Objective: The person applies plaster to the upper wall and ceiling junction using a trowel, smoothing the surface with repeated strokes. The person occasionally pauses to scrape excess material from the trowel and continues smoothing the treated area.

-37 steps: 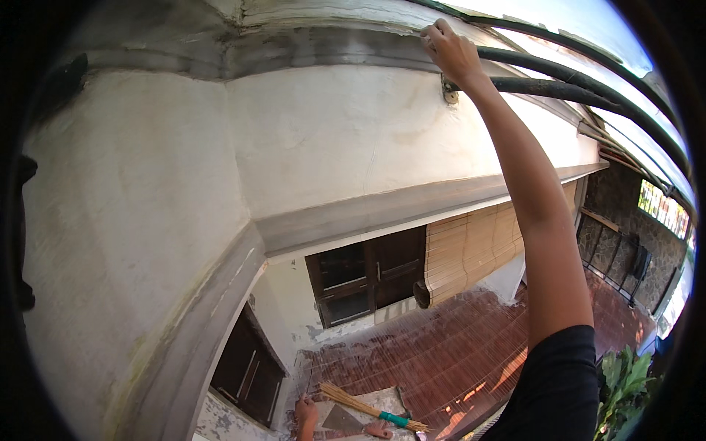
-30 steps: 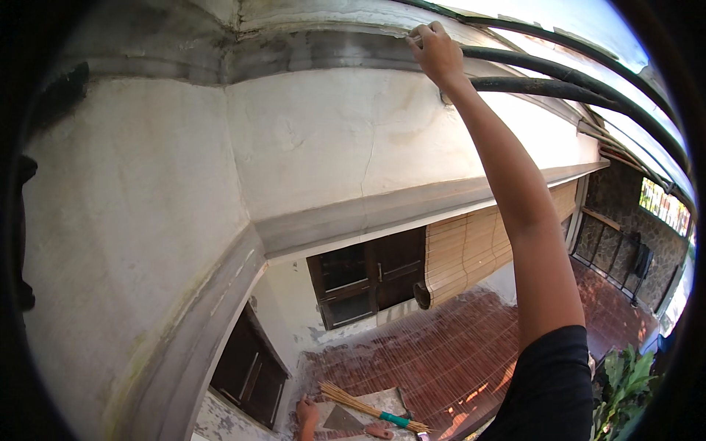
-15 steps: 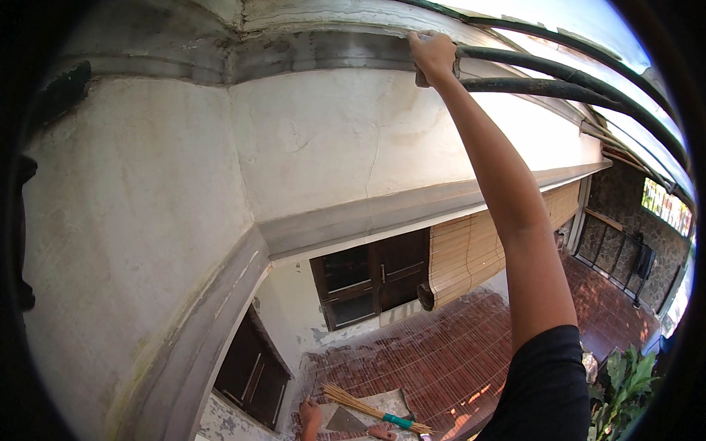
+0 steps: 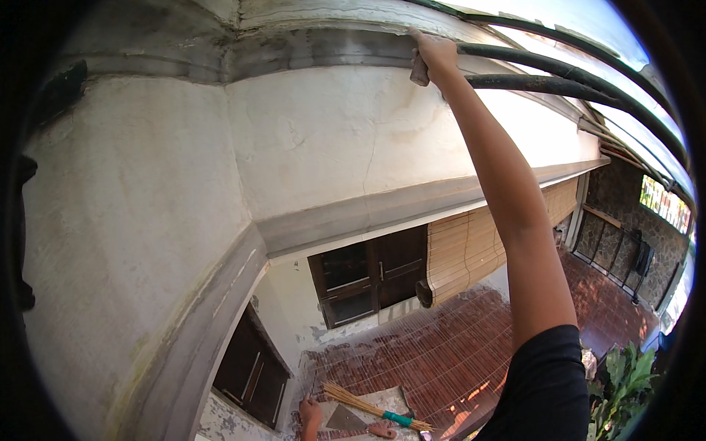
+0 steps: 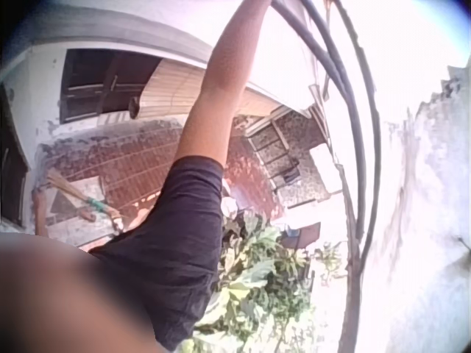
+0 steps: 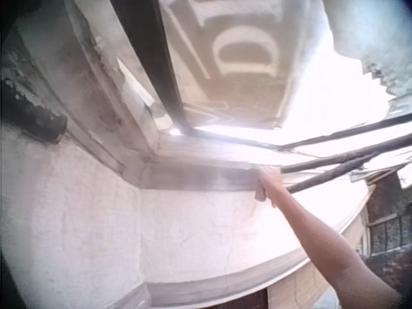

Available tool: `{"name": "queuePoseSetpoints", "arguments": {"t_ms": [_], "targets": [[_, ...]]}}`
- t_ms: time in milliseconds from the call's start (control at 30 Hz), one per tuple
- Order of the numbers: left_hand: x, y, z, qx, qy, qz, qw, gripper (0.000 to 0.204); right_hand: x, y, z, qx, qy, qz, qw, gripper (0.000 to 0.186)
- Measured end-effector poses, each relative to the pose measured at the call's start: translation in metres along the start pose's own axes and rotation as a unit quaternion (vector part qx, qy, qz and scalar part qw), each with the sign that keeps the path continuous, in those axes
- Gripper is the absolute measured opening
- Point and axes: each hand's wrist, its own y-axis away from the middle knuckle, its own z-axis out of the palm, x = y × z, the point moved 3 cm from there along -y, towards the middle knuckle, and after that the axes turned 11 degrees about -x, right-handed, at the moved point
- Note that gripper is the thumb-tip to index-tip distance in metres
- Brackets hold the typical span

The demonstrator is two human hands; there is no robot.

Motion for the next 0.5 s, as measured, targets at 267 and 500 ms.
{"name": "queuePoseSetpoints", "arguments": {"t_ms": [267,500], "targets": [[0.004,0.004,-0.001,0.008,0.02,-0.005,1.0,0.045,0.009,-0.004,0.021,-0.014,-0.258,0.118,0.959,0.033],[-0.01,-0.01,0.007,0.016,-0.001,0.0,1.0,0.046,0.003,0.0,0.021,0.045,-0.246,0.079,0.965,0.027]]}}
